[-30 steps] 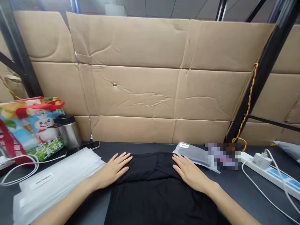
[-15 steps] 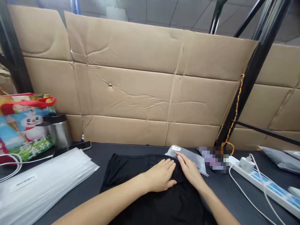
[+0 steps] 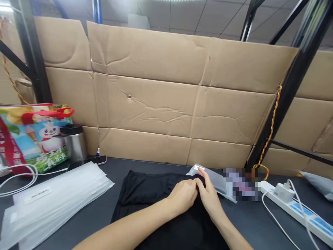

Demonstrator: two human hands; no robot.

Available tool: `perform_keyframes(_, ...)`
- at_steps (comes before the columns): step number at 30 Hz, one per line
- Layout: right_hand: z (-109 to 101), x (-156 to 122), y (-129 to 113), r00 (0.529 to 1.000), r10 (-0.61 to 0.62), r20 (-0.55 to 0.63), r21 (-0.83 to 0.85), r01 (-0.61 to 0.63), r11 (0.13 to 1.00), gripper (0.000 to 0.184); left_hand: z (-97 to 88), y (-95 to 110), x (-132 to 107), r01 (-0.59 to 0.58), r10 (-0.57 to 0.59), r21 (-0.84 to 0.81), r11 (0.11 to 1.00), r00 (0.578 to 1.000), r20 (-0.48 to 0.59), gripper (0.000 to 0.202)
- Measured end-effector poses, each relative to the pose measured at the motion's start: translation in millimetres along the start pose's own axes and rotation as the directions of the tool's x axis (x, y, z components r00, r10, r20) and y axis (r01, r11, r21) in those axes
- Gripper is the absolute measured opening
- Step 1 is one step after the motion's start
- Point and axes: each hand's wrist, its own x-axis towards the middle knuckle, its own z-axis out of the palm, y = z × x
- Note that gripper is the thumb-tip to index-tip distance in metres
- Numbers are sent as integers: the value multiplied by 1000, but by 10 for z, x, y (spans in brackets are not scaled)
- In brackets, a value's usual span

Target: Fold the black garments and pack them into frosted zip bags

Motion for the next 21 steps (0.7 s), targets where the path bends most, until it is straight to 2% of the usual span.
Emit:
perform_keyframes(2, 33, -21, 51, 998, -51, 27, 4, 51, 999, 53, -109, -68, -133, -30, 30, -9, 1000, 1000, 4, 33)
perform_keyframes(4, 26, -34, 72, 997, -67, 38, -1, 67, 998, 57, -288, -279, -347, -33, 33, -17, 999, 999, -3, 37)
perform_keyframes(8, -9, -47, -74, 995, -84, 52, -79, 88, 993, 61, -660, -996, -959, 170, -169, 6, 985, 982, -80, 35)
perform_keyframes(11, 56, -53, -326, 967, -220, 131, -146, 238, 960, 64, -757, -1431, -1379, 362, -357, 18, 932, 927, -115, 39)
perform_keyframes(13, 166, -53, -510, 911, -332, 245, -184, 380, 907, 69, -725, -1562, -1545, 420, -415, 17, 907, 901, -126, 41)
perform_keyframes(15, 319, -55, -670, 827, -403, 392, -215, 509, 834, 75, -663, -1592, -1610, 430, -424, 19, 903, 896, -131, 42)
perform_keyframes(19, 661, -102, -853, 654, -441, 614, -216, 677, 704, 74, -584, -1561, -1587, 435, -429, 33, 900, 895, -122, 42)
perform_keyframes(21, 781, -146, -894, 611, -433, 662, -199, 701, 685, 67, -583, -1558, -1578, 441, -434, 30, 897, 892, -125, 42)
